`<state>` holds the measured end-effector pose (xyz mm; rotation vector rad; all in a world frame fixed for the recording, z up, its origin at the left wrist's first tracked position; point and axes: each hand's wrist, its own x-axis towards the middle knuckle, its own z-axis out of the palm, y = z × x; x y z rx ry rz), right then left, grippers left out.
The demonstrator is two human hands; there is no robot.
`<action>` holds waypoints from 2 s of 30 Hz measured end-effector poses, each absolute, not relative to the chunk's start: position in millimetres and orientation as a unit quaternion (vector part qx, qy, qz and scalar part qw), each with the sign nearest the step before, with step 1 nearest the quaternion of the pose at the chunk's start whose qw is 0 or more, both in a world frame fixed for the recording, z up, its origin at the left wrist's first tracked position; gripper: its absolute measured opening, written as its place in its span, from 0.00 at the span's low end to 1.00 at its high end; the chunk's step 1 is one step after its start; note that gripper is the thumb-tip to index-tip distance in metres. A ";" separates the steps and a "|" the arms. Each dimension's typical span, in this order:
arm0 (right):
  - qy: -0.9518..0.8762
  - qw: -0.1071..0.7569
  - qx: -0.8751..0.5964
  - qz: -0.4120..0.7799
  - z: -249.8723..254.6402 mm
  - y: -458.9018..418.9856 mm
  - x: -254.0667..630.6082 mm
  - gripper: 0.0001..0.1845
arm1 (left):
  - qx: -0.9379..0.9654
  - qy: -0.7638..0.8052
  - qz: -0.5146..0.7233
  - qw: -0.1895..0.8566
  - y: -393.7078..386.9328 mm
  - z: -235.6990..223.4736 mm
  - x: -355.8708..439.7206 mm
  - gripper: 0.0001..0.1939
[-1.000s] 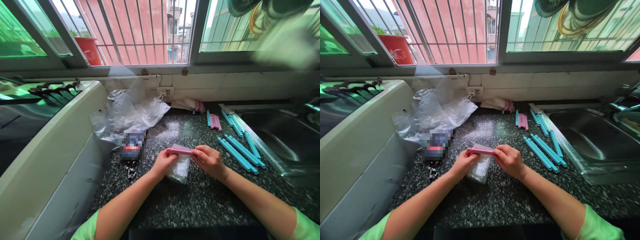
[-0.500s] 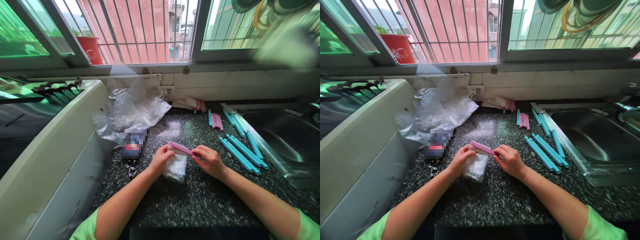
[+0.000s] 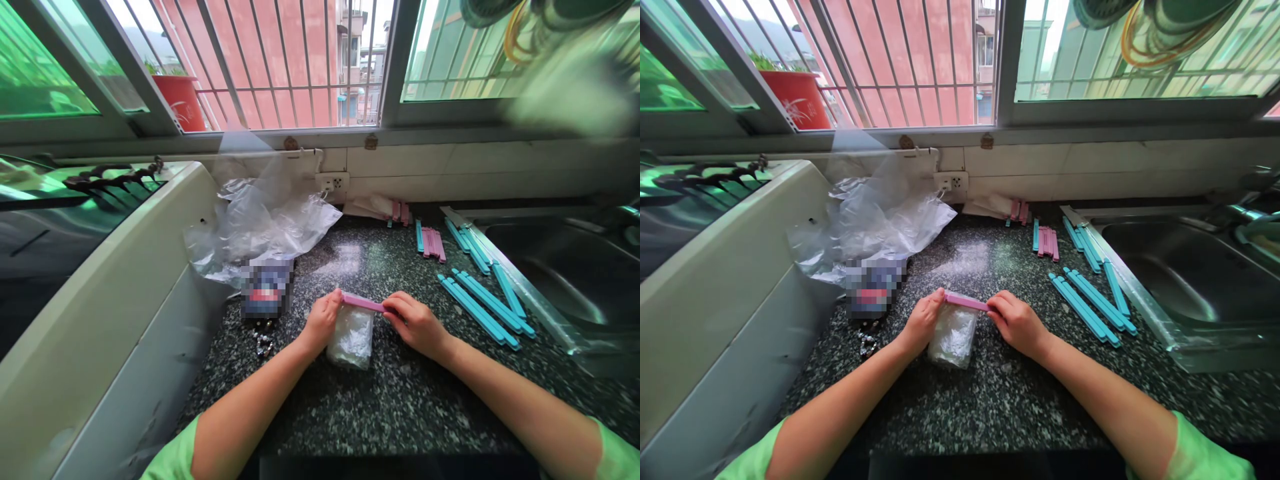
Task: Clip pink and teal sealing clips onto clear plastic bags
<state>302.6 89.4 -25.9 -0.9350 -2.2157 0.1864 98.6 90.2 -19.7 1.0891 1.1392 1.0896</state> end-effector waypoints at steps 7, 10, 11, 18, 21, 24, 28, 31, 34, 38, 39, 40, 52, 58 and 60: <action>-0.847 0.366 -0.375 0.088 -24.0 89.5 303.5 0.05 | 0.486 0.503 0.486 0.525 90.6 -26.4 102.1 0.29; -0.845 0.366 -0.381 0.086 -23.5 88.6 303.4 0.05 | 0.483 0.503 0.495 0.518 89.4 -27.7 102.6 0.28; -0.845 0.366 -0.380 0.085 -23.6 88.4 303.3 0.05 | 0.482 0.504 0.498 0.516 89.2 -28.5 102.7 0.28; -0.844 0.374 -0.376 0.082 -24.0 87.4 301.9 0.05 | 0.468 0.500 0.512 0.518 88.9 -32.5 102.5 0.28; -0.843 0.377 -0.374 0.086 -23.5 86.6 301.1 0.05 | 0.460 0.494 0.514 0.529 88.7 -32.5 102.3 0.28; -0.844 0.376 -0.374 0.085 -23.6 86.7 301.0 0.05 | 0.457 0.493 0.516 0.531 88.6 -32.4 102.2 0.28; -0.850 0.349 -0.390 0.063 -24.2 87.2 302.4 0.04 | 0.464 0.498 0.507 0.529 88.9 -31.6 102.1 0.28; -0.857 0.310 -0.410 0.022 -24.7 86.6 303.1 0.04 | 0.481 0.504 0.493 0.522 89.4 -31.4 102.2 0.28; -0.859 0.304 -0.411 0.021 -25.8 86.2 302.8 0.05 | 0.490 0.507 0.480 0.522 89.5 -32.5 102.3 0.28; -0.856 0.329 -0.395 0.062 -27.4 87.0 302.5 0.05 | 0.496 0.509 0.478 0.516 88.9 -33.1 101.9 0.27; -0.855 0.333 -0.393 0.066 -27.5 87.3 302.6 0.05 | 0.497 0.509 0.479 0.514 88.8 -32.7 101.8 0.27; -0.854 0.336 -0.391 0.068 -27.6 87.5 302.6 0.05 | 0.498 0.508 0.478 0.515 88.8 -32.0 101.7 0.28; -0.834 0.390 -0.381 0.083 -22.8 90.7 302.3 0.04 | 0.463 0.505 0.516 0.514 91.2 -30.0 102.8 0.28; -0.817 0.409 -0.391 0.116 -21.3 91.0 302.9 0.03 | 0.451 0.493 0.523 0.529 92.0 -35.1 101.6 0.28; -0.810 0.417 -0.394 0.123 -21.1 90.9 302.9 0.03 | 0.447 0.494 0.527 0.527 92.3 -35.0 101.3 0.28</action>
